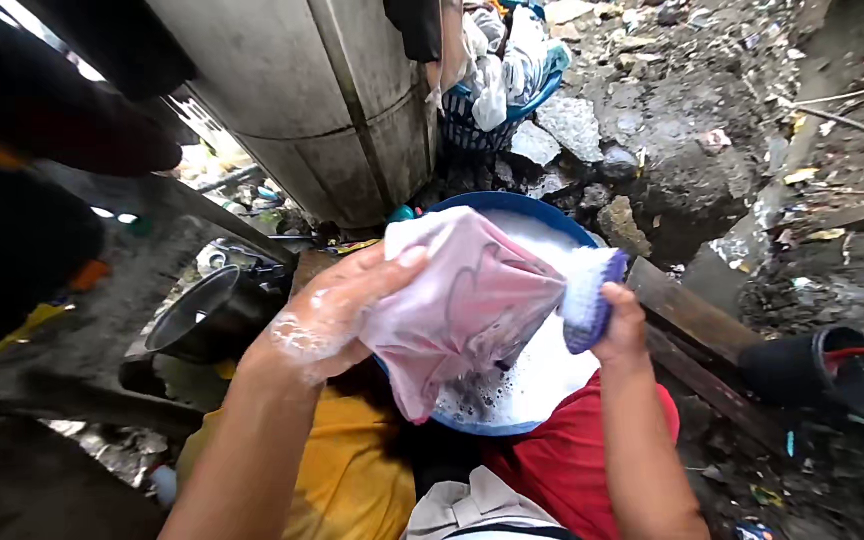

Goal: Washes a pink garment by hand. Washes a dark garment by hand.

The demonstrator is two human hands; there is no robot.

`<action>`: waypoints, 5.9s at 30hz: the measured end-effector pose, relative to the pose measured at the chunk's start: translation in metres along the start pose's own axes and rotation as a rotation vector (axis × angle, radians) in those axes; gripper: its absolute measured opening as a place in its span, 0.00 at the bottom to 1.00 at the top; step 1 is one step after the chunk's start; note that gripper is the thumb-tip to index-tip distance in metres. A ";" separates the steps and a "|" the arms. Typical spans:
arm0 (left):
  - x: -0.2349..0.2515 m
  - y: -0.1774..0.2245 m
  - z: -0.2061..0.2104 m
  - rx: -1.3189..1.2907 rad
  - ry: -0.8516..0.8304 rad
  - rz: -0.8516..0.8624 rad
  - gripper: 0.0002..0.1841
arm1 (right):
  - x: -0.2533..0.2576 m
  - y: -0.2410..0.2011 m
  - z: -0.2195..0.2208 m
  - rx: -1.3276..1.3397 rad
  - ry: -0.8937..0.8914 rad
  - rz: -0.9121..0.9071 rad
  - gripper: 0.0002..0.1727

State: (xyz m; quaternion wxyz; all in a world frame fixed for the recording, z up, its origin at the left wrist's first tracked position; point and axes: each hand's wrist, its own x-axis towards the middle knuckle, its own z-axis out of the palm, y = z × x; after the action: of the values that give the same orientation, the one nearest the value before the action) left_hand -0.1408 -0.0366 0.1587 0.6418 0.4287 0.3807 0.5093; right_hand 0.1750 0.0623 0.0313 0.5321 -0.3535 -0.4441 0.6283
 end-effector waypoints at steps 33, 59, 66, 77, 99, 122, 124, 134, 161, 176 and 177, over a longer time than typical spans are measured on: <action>0.037 -0.158 -0.164 0.108 1.118 -0.466 0.24 | 0.057 0.208 0.080 -1.095 -0.026 0.317 0.38; 0.052 -0.116 -0.072 0.285 0.375 -0.578 0.20 | 0.007 0.180 -0.045 -0.519 0.627 0.740 0.45; 0.039 -0.110 -0.090 -0.384 0.531 0.205 0.31 | 0.021 0.085 -0.030 -0.493 0.461 0.521 0.36; 0.044 -0.114 -0.089 0.014 0.691 -0.182 0.06 | 0.012 0.011 -0.051 -0.259 0.428 0.279 0.26; 0.067 -0.207 -0.081 1.526 0.348 -0.389 0.23 | 0.067 0.101 0.009 -0.309 0.529 0.419 0.35; 0.044 -0.159 -0.201 1.358 0.604 -0.410 0.17 | 0.059 0.194 0.104 -0.975 0.232 0.277 0.39; 0.039 -0.160 -0.204 1.356 0.604 -0.415 0.17 | 0.030 0.197 0.197 -0.962 -0.086 0.191 0.37; 0.048 -0.148 -0.194 1.347 0.634 -0.468 0.18 | 0.034 0.192 -0.028 -1.324 0.287 0.613 0.49; 0.057 -0.177 0.007 0.434 0.127 -0.459 0.18 | -0.043 0.193 0.010 -1.268 -0.711 0.742 0.36; 0.063 -0.227 0.004 0.497 0.330 -0.149 0.19 | -0.036 0.000 0.098 -0.229 -0.200 0.222 0.07; 0.067 -0.227 0.009 0.388 0.443 -0.111 0.18 | -0.032 0.000 0.090 -0.152 -0.121 0.167 0.08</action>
State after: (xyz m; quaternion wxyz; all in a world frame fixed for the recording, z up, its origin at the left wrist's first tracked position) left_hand -0.0448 0.0022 -0.0544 0.4760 0.4004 0.6244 0.4725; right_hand 0.0989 0.0142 0.0625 0.4217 -0.3902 -0.4907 0.6551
